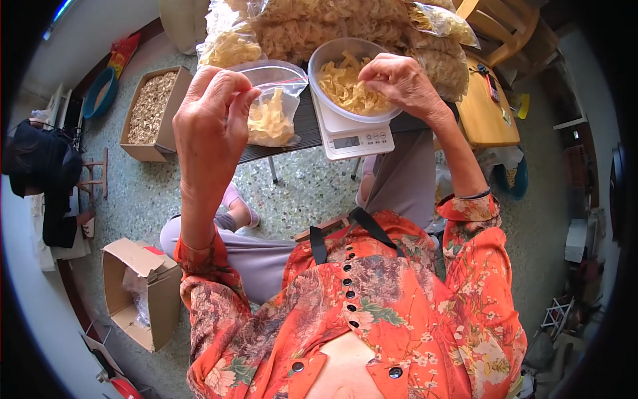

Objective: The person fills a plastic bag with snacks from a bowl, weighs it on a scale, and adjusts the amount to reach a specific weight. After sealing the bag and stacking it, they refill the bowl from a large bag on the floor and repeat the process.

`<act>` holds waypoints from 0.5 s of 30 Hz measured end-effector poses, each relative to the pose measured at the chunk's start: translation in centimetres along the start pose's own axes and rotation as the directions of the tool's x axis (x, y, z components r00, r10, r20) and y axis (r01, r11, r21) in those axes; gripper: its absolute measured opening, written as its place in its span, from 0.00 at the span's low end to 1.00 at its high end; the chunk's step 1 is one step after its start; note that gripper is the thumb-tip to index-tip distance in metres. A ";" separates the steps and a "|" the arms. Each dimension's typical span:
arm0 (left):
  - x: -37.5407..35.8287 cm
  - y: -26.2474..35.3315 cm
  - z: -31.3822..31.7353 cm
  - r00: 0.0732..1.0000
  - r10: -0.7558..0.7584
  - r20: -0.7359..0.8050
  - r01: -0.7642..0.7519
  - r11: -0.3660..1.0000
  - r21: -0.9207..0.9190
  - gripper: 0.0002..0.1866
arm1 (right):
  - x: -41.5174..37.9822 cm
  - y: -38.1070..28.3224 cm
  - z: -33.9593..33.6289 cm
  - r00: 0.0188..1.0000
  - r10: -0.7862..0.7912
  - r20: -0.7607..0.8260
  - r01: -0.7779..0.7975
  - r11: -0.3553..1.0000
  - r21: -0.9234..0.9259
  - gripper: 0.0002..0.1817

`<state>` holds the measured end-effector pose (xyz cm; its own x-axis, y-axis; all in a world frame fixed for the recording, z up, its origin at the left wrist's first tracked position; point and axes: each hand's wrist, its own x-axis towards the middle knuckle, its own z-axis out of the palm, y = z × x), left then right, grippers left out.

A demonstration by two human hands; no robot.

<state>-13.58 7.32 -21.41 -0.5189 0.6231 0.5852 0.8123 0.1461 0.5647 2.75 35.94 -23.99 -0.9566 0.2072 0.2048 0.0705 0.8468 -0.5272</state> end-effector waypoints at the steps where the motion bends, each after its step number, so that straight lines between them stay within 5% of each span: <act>1: 0.0 0.0 0.1 1.000 0.002 0.001 -0.002 1.000 -0.001 0.07 | 0.0 0.2 -0.1 0.999 0.047 -0.026 -0.046 0.998 0.048 0.05; 4: 0.1 0.1 0.2 1.000 0.004 -0.003 -0.004 1.000 -0.008 0.07 | -0.1 0.1 -0.9 0.983 0.168 -0.071 -0.147 0.959 0.242 0.07; 11: 0.0 -0.1 0.9 0.999 0.039 -0.038 -0.040 0.999 -0.034 0.05 | 0.0 -1.7 -2.3 0.955 0.225 -0.196 -0.166 0.946 0.278 0.10; 15: -0.1 0.1 0.8 0.999 0.043 -0.018 -0.043 0.999 -0.008 0.06 | 0.9 -4.4 -2.1 0.932 0.169 -0.321 -0.016 0.903 0.429 0.09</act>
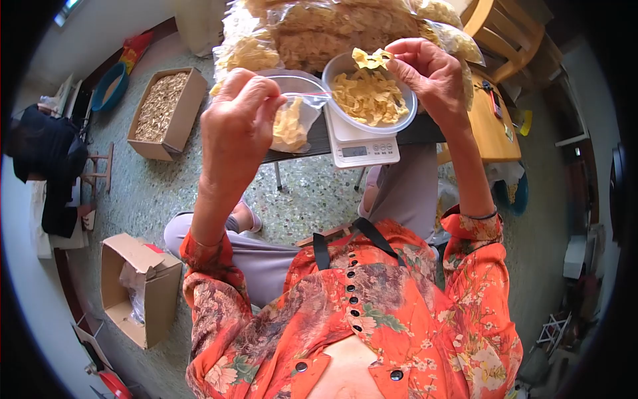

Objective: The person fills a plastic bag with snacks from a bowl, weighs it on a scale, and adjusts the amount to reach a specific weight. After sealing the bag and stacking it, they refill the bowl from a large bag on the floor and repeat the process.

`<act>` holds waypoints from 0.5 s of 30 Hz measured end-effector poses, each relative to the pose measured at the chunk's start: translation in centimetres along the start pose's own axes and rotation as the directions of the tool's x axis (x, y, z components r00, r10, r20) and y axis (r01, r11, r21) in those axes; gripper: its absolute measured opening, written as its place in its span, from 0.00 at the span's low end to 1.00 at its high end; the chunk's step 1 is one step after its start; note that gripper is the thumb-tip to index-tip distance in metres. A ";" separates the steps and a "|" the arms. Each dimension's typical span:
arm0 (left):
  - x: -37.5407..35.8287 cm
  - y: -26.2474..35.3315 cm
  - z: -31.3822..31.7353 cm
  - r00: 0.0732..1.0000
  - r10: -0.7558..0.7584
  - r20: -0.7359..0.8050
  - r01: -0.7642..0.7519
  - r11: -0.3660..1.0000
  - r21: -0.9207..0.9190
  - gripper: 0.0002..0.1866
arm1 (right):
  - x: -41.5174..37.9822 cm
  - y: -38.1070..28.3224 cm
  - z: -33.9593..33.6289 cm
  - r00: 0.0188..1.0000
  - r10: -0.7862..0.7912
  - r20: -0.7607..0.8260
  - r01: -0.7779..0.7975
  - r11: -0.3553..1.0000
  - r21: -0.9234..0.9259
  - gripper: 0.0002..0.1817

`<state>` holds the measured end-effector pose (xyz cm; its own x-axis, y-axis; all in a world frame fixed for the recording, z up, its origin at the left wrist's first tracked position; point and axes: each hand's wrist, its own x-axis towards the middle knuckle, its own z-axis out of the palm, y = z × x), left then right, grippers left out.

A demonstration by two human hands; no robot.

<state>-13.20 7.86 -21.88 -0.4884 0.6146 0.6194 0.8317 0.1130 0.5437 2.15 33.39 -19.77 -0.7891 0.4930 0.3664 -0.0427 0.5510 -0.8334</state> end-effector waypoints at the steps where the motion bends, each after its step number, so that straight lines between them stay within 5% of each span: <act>1: 0.0 0.1 0.0 1.000 -0.005 -0.006 0.005 1.000 0.008 0.06 | 0.0 -1.1 0.9 1.000 -0.005 0.008 0.005 1.000 0.005 0.09; 3: 0.0 0.3 0.1 1.000 -0.011 -0.005 0.011 1.000 -0.016 0.06 | -0.1 -3.3 2.9 0.999 -0.030 0.026 0.027 0.991 0.130 0.08; 9: -0.1 0.6 -0.3 1.000 0.005 -0.025 -0.005 1.000 0.003 0.06 | 0.2 -4.8 7.4 0.973 -0.166 0.163 0.189 0.972 -0.138 0.07; 11: -0.2 0.4 -0.4 1.000 0.004 -0.023 -0.004 1.000 0.013 0.06 | 0.9 -3.3 7.3 0.887 -0.439 0.140 0.461 0.847 -0.266 0.06; 15: -0.2 -0.4 -0.4 0.998 0.040 -0.051 -0.041 0.999 -0.018 0.05 | 0.9 -1.4 5.0 0.946 -0.311 0.088 0.323 0.929 -0.180 0.07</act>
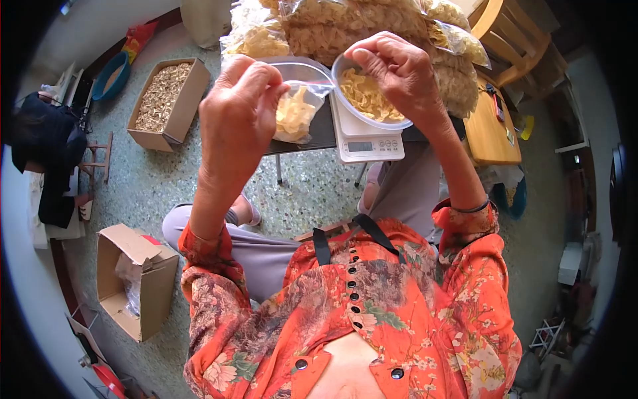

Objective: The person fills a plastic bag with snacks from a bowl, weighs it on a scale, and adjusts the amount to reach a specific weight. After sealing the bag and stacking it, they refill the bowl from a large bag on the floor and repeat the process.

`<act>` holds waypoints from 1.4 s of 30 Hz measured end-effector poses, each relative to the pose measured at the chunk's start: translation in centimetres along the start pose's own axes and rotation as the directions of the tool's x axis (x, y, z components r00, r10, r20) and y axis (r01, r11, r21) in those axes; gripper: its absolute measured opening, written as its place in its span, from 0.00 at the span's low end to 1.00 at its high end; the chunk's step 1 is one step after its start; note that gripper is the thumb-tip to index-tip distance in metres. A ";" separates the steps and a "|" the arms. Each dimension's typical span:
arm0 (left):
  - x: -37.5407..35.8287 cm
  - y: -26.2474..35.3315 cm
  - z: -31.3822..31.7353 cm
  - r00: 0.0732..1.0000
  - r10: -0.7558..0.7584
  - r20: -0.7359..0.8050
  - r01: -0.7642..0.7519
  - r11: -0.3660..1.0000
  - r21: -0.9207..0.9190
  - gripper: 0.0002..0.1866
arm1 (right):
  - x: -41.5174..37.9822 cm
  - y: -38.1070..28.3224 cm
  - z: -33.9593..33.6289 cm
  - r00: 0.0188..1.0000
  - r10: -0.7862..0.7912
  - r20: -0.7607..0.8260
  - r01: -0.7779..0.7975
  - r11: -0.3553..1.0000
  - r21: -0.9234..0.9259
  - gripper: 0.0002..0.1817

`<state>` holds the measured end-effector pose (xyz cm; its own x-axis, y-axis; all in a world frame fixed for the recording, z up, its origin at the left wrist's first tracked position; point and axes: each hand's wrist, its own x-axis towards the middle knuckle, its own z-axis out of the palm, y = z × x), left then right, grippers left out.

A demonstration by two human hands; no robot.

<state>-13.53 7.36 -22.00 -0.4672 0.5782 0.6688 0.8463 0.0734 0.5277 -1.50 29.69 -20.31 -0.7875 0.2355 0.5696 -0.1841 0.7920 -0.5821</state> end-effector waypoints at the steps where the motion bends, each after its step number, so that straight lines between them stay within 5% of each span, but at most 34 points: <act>1: 0.0 0.1 -0.1 1.000 -0.021 -0.019 0.021 1.000 -0.016 0.05 | -0.6 0.3 -0.8 1.000 0.009 0.001 -0.009 1.000 -0.007 0.07; 3: 0.1 0.2 -0.1 0.998 -0.027 -0.053 0.026 0.999 -0.019 0.05 | -1.6 1.3 -2.4 0.927 0.284 0.246 -0.247 0.954 -0.170 0.06; 6: 0.1 0.3 -0.2 0.998 -0.046 -0.042 0.046 0.999 -0.012 0.04 | -3.0 3.0 -3.4 0.797 0.387 0.464 -0.258 0.912 -0.317 0.09; 16: 0.2 0.5 -0.2 0.997 -0.066 0.034 0.065 0.997 0.040 0.06 | -2.3 5.0 -2.2 0.626 0.430 0.651 -0.308 0.903 -0.300 0.14; 23: 0.2 0.4 -0.3 0.997 -0.063 0.039 0.062 0.997 0.040 0.06 | -2.6 5.0 -3.4 0.643 0.464 0.610 -0.340 0.886 -0.315 0.13; 26: 0.2 0.4 0.0 0.998 -0.060 0.023 0.059 0.998 0.025 0.05 | -2.6 5.4 -5.0 0.701 0.375 0.606 -0.405 0.909 -0.094 0.11; 32: 0.2 0.4 0.1 0.998 -0.057 0.012 0.057 0.998 -0.001 0.04 | -2.5 5.2 -7.2 0.703 0.509 0.497 -0.662 0.723 0.197 0.10; 42: 0.0 0.2 -0.1 1.000 -0.011 0.023 0.010 0.999 0.042 0.04 | 0.6 -1.2 -2.1 0.924 0.294 0.243 -0.376 0.810 0.450 0.08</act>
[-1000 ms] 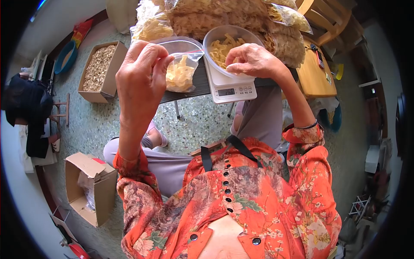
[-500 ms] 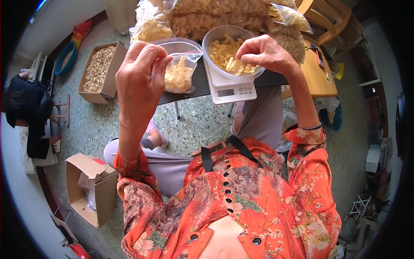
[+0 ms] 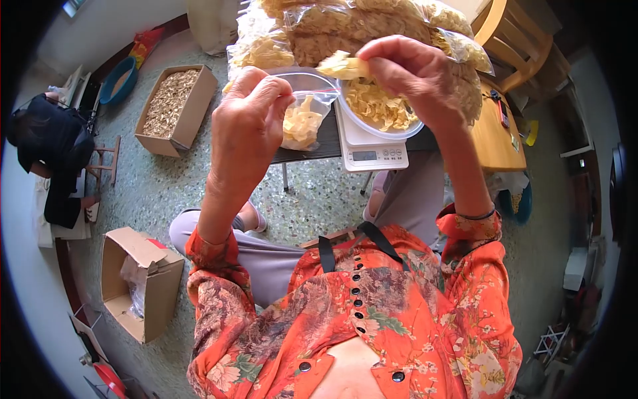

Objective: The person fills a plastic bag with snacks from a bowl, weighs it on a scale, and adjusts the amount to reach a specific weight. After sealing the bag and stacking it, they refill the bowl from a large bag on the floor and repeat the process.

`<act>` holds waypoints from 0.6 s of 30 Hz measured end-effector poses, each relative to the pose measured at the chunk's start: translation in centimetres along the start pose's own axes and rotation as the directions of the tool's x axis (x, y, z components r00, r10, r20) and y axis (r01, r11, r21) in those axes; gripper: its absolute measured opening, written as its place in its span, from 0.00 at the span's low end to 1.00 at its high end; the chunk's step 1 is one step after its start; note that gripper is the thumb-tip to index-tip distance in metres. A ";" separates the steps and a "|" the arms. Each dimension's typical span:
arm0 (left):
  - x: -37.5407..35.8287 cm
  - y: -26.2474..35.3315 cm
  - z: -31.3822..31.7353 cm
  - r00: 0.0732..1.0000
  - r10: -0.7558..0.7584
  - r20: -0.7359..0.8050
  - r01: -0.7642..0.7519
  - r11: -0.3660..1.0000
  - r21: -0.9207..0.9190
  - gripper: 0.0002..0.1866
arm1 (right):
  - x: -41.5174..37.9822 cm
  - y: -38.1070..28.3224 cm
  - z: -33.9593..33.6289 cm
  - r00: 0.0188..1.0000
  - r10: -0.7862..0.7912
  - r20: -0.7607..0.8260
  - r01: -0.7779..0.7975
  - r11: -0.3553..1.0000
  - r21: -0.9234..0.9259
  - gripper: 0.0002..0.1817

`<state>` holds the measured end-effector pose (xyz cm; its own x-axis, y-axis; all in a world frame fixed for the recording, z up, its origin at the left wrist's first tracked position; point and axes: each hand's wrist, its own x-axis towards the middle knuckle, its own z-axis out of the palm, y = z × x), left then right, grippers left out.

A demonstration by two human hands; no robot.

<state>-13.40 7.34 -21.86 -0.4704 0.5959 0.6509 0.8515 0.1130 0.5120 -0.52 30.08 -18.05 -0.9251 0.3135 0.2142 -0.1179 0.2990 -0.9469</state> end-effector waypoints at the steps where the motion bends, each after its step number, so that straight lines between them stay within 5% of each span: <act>1: -0.1 0.2 -0.1 1.000 -0.012 0.010 0.012 1.000 -0.001 0.04 | 0.5 0.2 1.3 0.993 -0.121 -0.011 0.121 0.991 -0.059 0.08; 2: -0.1 0.3 -0.2 1.000 -0.025 0.019 0.025 1.000 -0.002 0.05 | 1.0 0.4 2.5 0.970 -0.242 -0.015 0.239 0.964 -0.118 0.07; 4: -0.1 0.5 -0.4 1.000 -0.020 0.020 0.020 1.000 0.012 0.05 | 1.7 0.7 3.7 0.980 -0.192 0.058 0.198 0.971 -0.130 0.06; 6: 0.0 0.5 -0.6 1.000 -0.016 0.025 0.016 1.000 0.023 0.05 | 2.3 0.5 3.8 0.918 -0.321 0.231 0.393 0.813 -0.431 0.06; 10: 0.0 0.1 -0.6 1.000 -0.026 0.015 0.026 1.000 -0.003 0.04 | 2.4 1.2 3.0 0.869 -0.493 0.048 0.453 0.752 -0.478 0.05; 16: 0.0 0.0 -0.3 0.999 -0.031 -0.018 0.030 0.999 -0.038 0.05 | 0.0 3.8 -1.4 0.957 -0.277 -0.082 0.199 0.838 -0.509 0.06; 18: 0.0 0.1 -0.3 0.998 -0.021 -0.064 0.018 0.998 -0.059 0.04 | -1.0 4.6 -2.3 0.995 -0.068 -0.070 0.014 0.810 -0.586 0.07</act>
<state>-13.40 7.07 -21.62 -0.5024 0.5412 0.6744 0.8281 0.0766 0.5554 0.67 33.24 -22.06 -0.8872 0.3552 0.2944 0.1033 0.7749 -0.6236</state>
